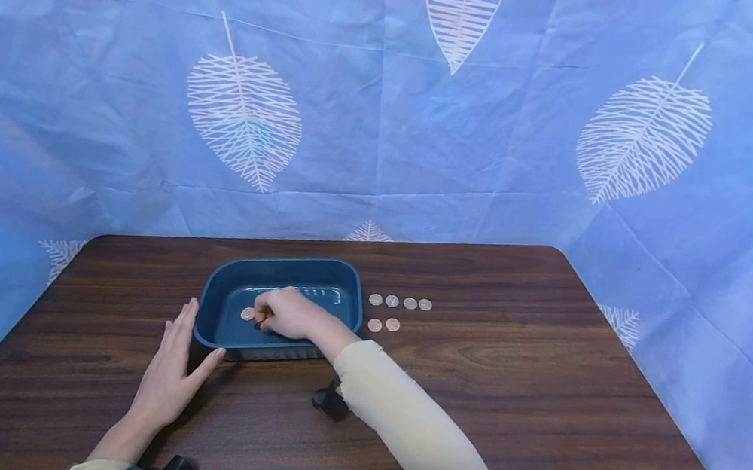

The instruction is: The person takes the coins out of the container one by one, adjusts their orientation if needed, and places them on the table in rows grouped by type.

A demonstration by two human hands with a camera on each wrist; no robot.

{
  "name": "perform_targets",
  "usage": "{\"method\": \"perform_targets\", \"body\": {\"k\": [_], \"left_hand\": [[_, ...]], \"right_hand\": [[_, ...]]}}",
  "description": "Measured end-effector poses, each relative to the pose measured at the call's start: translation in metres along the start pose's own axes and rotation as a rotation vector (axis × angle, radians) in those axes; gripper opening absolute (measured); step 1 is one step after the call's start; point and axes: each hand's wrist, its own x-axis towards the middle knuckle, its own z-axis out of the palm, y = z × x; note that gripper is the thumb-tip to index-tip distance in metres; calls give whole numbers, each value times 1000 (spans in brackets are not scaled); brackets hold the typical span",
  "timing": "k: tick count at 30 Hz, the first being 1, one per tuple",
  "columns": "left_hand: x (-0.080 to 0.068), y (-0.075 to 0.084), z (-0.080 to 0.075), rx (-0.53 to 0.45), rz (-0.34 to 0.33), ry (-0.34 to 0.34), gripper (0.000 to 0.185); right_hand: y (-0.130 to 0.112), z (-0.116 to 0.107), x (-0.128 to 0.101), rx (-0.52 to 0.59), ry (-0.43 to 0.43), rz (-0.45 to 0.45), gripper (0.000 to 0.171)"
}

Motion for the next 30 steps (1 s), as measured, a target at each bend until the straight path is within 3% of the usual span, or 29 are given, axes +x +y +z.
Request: {"method": "perform_targets", "body": {"k": [7, 19, 30], "left_hand": [[0, 0, -1, 8, -13, 0, 88], [-1, -1, 1, 3, 3, 15, 88], [-1, 0, 2, 4, 8, 23, 89]], "right_hand": [[17, -22, -21, 46, 121, -15, 5], [28, -58, -64, 56, 162, -35, 21], [57, -82, -117, 173, 243, 116, 17]]}}
